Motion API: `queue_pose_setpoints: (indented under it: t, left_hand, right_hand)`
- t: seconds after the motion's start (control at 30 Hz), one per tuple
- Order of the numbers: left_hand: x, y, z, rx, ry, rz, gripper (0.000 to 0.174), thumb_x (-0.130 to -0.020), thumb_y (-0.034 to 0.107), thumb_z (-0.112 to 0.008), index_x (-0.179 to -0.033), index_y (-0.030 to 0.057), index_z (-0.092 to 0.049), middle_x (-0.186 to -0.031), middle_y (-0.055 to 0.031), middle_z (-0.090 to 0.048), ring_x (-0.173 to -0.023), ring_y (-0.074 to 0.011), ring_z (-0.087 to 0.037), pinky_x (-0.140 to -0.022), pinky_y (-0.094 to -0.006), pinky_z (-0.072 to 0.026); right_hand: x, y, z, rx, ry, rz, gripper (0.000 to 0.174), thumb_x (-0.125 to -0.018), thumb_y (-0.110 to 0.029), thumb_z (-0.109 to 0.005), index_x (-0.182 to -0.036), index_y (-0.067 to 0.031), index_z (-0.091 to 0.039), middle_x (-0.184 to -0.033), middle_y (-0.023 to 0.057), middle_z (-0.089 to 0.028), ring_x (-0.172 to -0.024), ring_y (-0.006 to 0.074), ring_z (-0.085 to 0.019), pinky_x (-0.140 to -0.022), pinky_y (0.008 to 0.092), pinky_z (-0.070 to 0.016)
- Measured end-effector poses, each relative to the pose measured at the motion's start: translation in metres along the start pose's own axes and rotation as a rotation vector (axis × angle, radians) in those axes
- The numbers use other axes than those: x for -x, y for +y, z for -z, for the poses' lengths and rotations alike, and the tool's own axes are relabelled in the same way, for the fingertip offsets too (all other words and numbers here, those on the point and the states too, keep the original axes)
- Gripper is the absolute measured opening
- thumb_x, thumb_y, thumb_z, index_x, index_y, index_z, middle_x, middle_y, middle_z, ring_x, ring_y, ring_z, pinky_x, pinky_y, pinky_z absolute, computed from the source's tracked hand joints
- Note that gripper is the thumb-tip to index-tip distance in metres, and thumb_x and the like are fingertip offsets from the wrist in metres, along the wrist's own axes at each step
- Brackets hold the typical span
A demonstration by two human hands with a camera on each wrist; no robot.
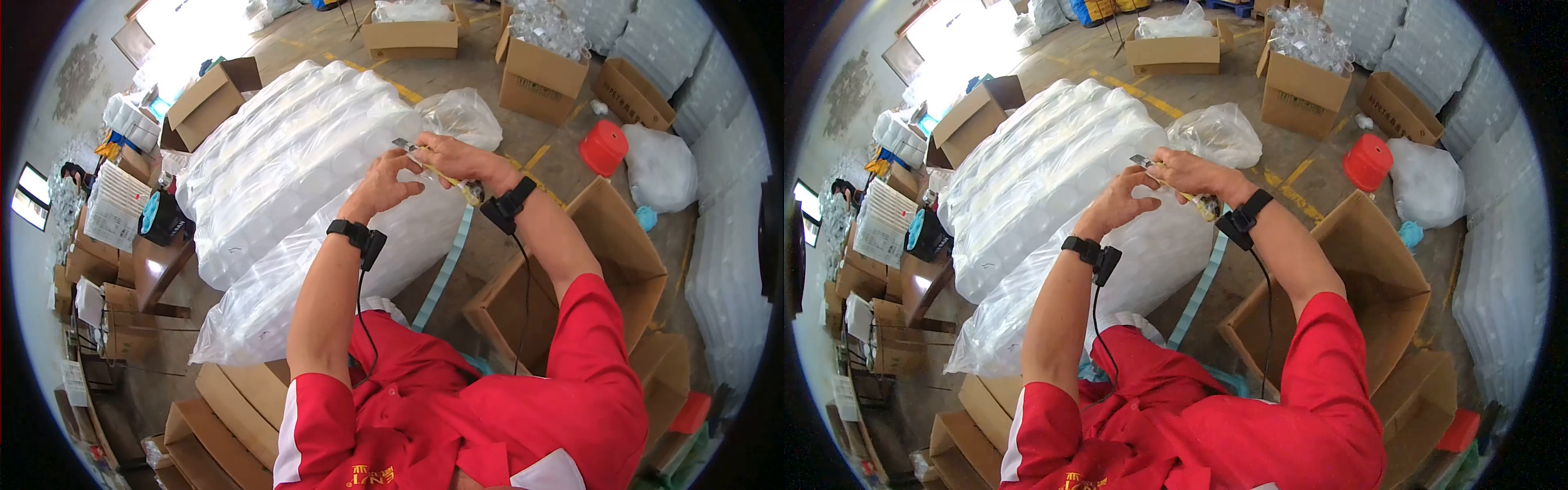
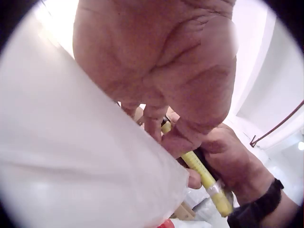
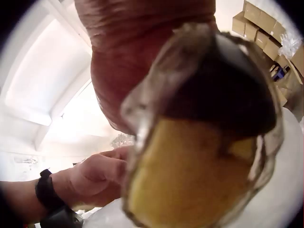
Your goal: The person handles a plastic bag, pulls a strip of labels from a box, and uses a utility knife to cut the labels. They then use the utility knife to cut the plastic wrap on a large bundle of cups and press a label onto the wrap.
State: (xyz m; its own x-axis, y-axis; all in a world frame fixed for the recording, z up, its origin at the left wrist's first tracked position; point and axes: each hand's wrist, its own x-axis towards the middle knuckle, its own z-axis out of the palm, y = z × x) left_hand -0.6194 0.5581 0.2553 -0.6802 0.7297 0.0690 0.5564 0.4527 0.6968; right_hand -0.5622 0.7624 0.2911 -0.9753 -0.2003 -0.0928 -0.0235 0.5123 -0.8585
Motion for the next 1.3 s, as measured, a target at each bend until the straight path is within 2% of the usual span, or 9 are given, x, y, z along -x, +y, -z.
queue_pose_setpoints:
  t: [0.17, 0.6, 0.67, 0.7, 0.77, 0.87, 1.07, 1.2, 1.3]
  left_hand:
    - [0.009, 0.006, -0.008, 0.049, 0.041, -0.029, 0.031, -0.084, 0.03, -0.08, -0.105, 0.0096, -0.072, -0.155, -0.0213, -0.046, -0.143, -0.0402, -0.043, -0.115, -0.0454, -0.0406]
    - [0.009, 0.0, -0.011, 0.102, 0.063, -0.065, 0.022, -0.092, 0.021, -0.064, -0.094, 0.0019, -0.076, -0.151, -0.017, -0.053, -0.137, -0.034, -0.052, -0.112, -0.0412, -0.0418]
    - [0.012, 0.001, -0.012, 0.144, 0.104, -0.054, 0.022, -0.092, 0.021, -0.065, -0.096, 0.0019, -0.075, -0.149, -0.0159, -0.055, -0.134, -0.0337, -0.054, -0.11, -0.0409, -0.0444]
    - [0.013, 0.001, -0.011, 0.146, 0.105, -0.052, 0.022, -0.092, 0.021, -0.065, -0.096, 0.0019, -0.075, -0.149, -0.0159, -0.055, -0.134, -0.0337, -0.054, -0.11, -0.0409, -0.0444]
    - [0.014, 0.001, -0.01, 0.163, 0.147, -0.051, 0.021, -0.092, 0.02, -0.065, -0.097, 0.0018, -0.075, -0.145, -0.0155, -0.058, -0.131, -0.0338, -0.057, -0.108, -0.041, -0.0466]
    - [0.015, 0.003, -0.006, 0.12, 0.176, -0.063, 0.021, -0.092, 0.02, -0.066, -0.098, 0.0021, -0.074, -0.143, -0.0153, -0.059, -0.129, -0.0343, -0.058, -0.107, -0.0415, -0.0471]
    - [0.012, -0.001, -0.01, 0.049, 0.233, -0.136, 0.02, -0.09, 0.02, -0.067, -0.094, 0.0011, -0.073, -0.133, -0.0168, -0.066, -0.124, -0.0357, -0.062, -0.106, -0.0416, -0.0475]
    - [0.013, -0.002, -0.012, 0.073, 0.271, -0.148, 0.019, -0.089, 0.019, -0.067, -0.094, 0.0011, -0.073, -0.128, -0.0182, -0.068, -0.121, -0.0368, -0.063, -0.105, -0.042, -0.048]
    - [0.014, -0.001, -0.014, 0.066, 0.277, -0.156, 0.018, -0.089, 0.019, -0.067, -0.094, 0.0021, -0.073, -0.129, -0.0183, -0.066, -0.12, -0.037, -0.063, -0.103, -0.0431, -0.0485]
  right_hand:
    - [0.003, 0.005, 0.003, -0.275, -0.018, -0.075, 0.035, -0.107, -0.031, -0.053, -0.119, 0.0014, -0.055, -0.085, 0.007, -0.061, -0.053, 0.0137, -0.058, -0.048, 0.0298, -0.0474]
    - [0.017, 0.002, -0.003, -0.282, 0.062, -0.071, 0.033, -0.104, -0.03, -0.056, -0.115, 0.0012, -0.057, -0.088, 0.0092, -0.066, -0.054, 0.0139, -0.061, -0.052, 0.0298, -0.0512]
    - [0.025, -0.007, -0.006, -0.017, 0.217, -0.036, 0.03, -0.101, -0.026, -0.059, -0.113, 0.0021, -0.059, -0.088, 0.0179, -0.071, -0.061, 0.0265, -0.07, -0.058, 0.0396, -0.0558]
    - [0.03, -0.01, -0.008, -0.016, 0.214, -0.037, 0.03, -0.101, -0.026, -0.059, -0.113, 0.0021, -0.059, -0.088, 0.0179, -0.071, -0.061, 0.0265, -0.07, -0.058, 0.0396, -0.0558]
    - [0.038, -0.011, -0.01, 0.465, 0.335, 0.093, 0.027, -0.096, -0.021, -0.06, -0.109, 0.0025, -0.059, -0.084, 0.0259, -0.072, -0.074, 0.0426, -0.072, -0.067, 0.0503, -0.057]
    - [0.047, 0.001, -0.016, 0.714, 0.357, 0.211, 0.017, -0.093, -0.015, -0.058, -0.099, 0.0007, -0.059, -0.073, 0.0257, -0.065, -0.067, 0.0453, -0.067, -0.064, 0.0519, -0.0551]
    - [0.052, 0.0, -0.027, 0.729, 0.216, 0.141, 0.018, -0.093, -0.015, -0.057, -0.087, 0.0015, -0.055, -0.069, 0.0274, -0.062, -0.071, 0.0493, -0.066, -0.067, 0.0551, -0.0545]
    - [0.053, -0.006, -0.028, 0.728, 0.172, 0.189, 0.02, -0.093, -0.016, -0.056, -0.083, 0.0019, -0.054, -0.069, 0.028, -0.062, -0.071, 0.0502, -0.066, -0.067, 0.0554, -0.0541]
    - [0.057, -0.019, -0.027, 0.835, 0.099, 0.231, 0.022, -0.087, -0.014, -0.057, -0.078, 0.0031, -0.067, -0.082, 0.0219, -0.068, -0.076, 0.0427, -0.071, -0.07, 0.0492, -0.0585]
